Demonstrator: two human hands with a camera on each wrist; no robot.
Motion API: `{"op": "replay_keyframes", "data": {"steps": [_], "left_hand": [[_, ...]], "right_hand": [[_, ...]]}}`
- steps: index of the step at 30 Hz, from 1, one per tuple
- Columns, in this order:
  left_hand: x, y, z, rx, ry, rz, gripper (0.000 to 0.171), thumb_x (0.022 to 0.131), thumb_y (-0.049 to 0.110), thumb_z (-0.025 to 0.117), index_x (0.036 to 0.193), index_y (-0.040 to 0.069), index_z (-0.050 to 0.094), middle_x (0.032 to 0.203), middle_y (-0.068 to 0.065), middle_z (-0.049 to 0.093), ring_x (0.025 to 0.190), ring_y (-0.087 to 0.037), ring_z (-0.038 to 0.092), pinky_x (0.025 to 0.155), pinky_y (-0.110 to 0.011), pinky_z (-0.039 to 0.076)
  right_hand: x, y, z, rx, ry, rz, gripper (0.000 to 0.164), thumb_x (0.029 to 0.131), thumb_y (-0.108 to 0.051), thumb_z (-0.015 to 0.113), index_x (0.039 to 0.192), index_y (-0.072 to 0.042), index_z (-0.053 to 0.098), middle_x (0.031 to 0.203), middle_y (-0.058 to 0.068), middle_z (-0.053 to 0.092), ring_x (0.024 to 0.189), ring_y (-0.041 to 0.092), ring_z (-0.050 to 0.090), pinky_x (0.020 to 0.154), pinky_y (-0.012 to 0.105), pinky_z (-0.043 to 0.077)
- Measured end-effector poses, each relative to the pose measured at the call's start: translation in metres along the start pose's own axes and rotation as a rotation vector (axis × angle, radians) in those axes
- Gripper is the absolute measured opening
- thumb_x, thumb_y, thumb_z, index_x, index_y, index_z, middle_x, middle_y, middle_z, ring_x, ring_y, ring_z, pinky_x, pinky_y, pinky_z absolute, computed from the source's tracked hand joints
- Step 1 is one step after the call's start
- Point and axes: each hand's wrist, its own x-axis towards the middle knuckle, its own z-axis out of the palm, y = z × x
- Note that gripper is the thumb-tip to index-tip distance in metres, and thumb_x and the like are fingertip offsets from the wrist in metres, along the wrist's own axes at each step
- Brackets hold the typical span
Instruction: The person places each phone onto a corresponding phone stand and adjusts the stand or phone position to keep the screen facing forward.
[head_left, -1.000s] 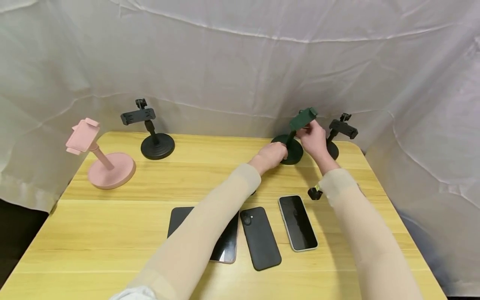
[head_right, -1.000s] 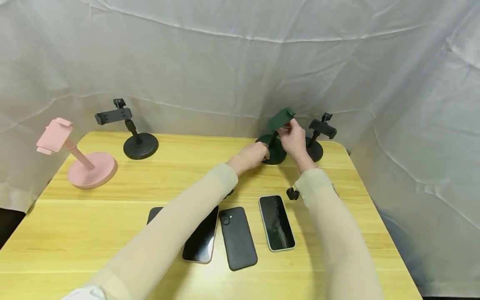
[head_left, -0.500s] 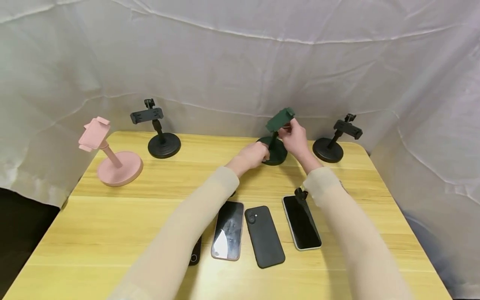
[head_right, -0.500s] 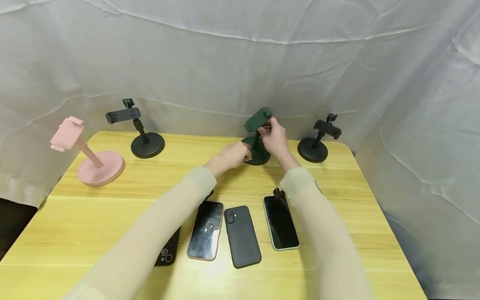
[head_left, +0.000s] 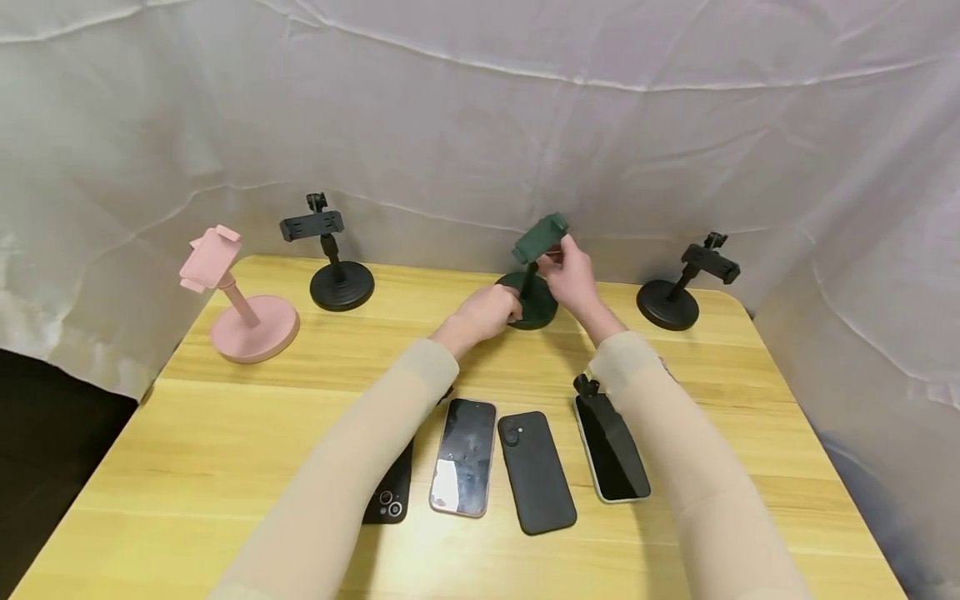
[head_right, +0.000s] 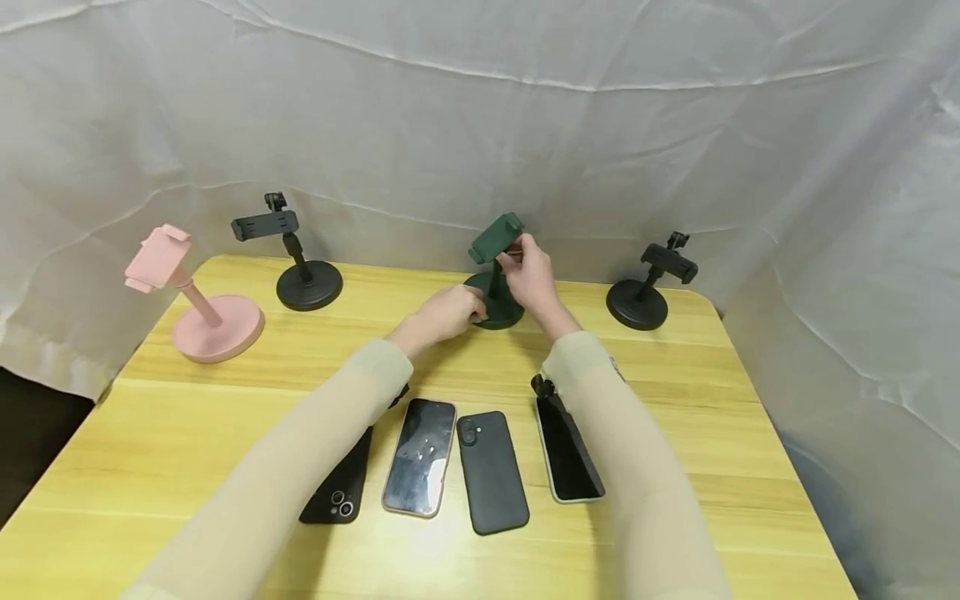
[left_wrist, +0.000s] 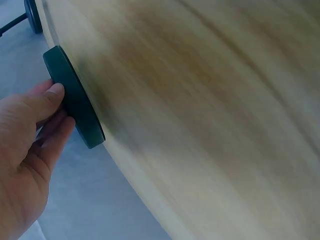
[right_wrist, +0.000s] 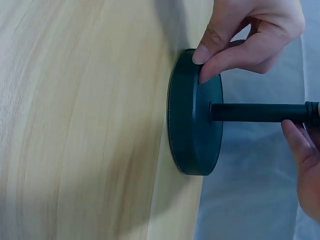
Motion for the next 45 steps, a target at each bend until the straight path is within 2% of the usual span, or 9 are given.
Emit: {"op": "replay_keyframes", "data": {"steps": [6,10,13,17,23,30,33,38,45], "left_hand": [[-0.002,-0.002,0.002,-0.041,-0.019,-0.008,0.018,0.099,0.006,0.069,0.109,0.012,0.083,0.112,-0.006,0.071,0.105,-0.023,0.070,0.094,-0.033,0.057],[-0.004,-0.006,0.001,-0.227,-0.042,-0.070,0.019,0.101,0.009,0.067,0.117,0.008,0.079,0.118,-0.009,0.069,0.111,-0.024,0.067,0.099,-0.033,0.054],[-0.007,-0.009,-0.002,-0.407,-0.006,-0.123,0.024,0.102,0.010,0.066,0.123,0.003,0.074,0.121,-0.011,0.069,0.112,-0.024,0.066,0.099,-0.033,0.054],[-0.013,-0.011,-0.010,-0.601,0.118,-0.174,0.029,0.102,0.009,0.065,0.128,-0.002,0.068,0.123,-0.015,0.068,0.112,-0.025,0.066,0.098,-0.035,0.054],[-0.018,-0.004,-0.024,-0.844,0.396,-0.279,0.029,0.102,0.009,0.065,0.130,0.000,0.066,0.126,-0.013,0.068,0.113,-0.027,0.065,0.097,-0.035,0.054],[-0.017,0.010,-0.040,-1.373,0.677,-0.321,0.029,0.104,0.001,0.059,0.131,-0.010,0.058,0.130,-0.029,0.064,0.099,-0.022,0.070,0.078,-0.027,0.061],[-0.017,0.018,-0.047,-1.514,0.745,-0.321,0.029,0.106,0.001,0.056,0.132,-0.011,0.057,0.128,-0.027,0.065,0.094,-0.015,0.069,0.076,-0.026,0.062],[-0.016,0.032,-0.053,-1.658,0.827,-0.335,0.029,0.106,0.002,0.056,0.132,-0.011,0.059,0.120,-0.017,0.069,0.093,-0.018,0.068,0.077,-0.029,0.062],[-0.015,0.049,-0.051,-1.723,0.849,-0.350,0.033,0.106,0.004,0.059,0.136,-0.009,0.061,0.110,-0.002,0.068,0.093,-0.016,0.066,0.085,-0.032,0.062]], "right_hand": [[-0.004,-0.001,-0.002,-0.034,-0.024,0.019,0.032,0.109,-0.017,0.055,0.139,-0.006,0.059,0.135,0.019,0.064,0.128,0.034,0.062,0.103,0.047,0.054],[-0.010,-0.004,-0.005,-0.039,-0.014,0.019,0.037,0.110,-0.022,0.055,0.144,-0.009,0.060,0.138,0.017,0.064,0.130,0.032,0.060,0.106,0.047,0.052],[-0.014,-0.007,-0.008,-0.005,0.017,-0.002,0.038,0.110,-0.022,0.055,0.145,-0.010,0.060,0.138,0.016,0.064,0.128,0.031,0.061,0.108,0.046,0.051],[-0.019,-0.013,-0.013,0.053,0.067,-0.036,0.038,0.109,-0.020,0.054,0.145,-0.009,0.060,0.139,0.016,0.064,0.126,0.032,0.062,0.109,0.045,0.050],[-0.027,-0.026,-0.022,0.169,0.115,-0.089,0.042,0.112,-0.018,0.047,0.151,-0.002,0.051,0.137,0.024,0.062,0.121,0.043,0.063,0.106,0.048,0.052],[-0.044,-0.067,-0.033,0.251,0.171,-0.197,0.040,0.113,-0.006,0.040,0.148,0.012,0.046,0.144,0.031,0.053,0.122,0.044,0.059,0.106,0.054,0.051],[-0.048,-0.078,-0.036,0.256,0.207,-0.248,0.038,0.112,-0.004,0.042,0.145,0.014,0.048,0.141,0.032,0.056,0.119,0.036,0.061,0.104,0.049,0.053],[-0.050,-0.088,-0.038,0.225,0.232,-0.295,0.037,0.110,-0.004,0.048,0.143,0.011,0.053,0.138,0.028,0.059,0.121,0.033,0.064,0.102,0.043,0.055],[-0.053,-0.098,-0.038,0.168,0.226,-0.320,0.034,0.108,-0.003,0.052,0.140,0.008,0.060,0.137,0.024,0.061,0.118,0.036,0.065,0.097,0.023,0.055]]}}
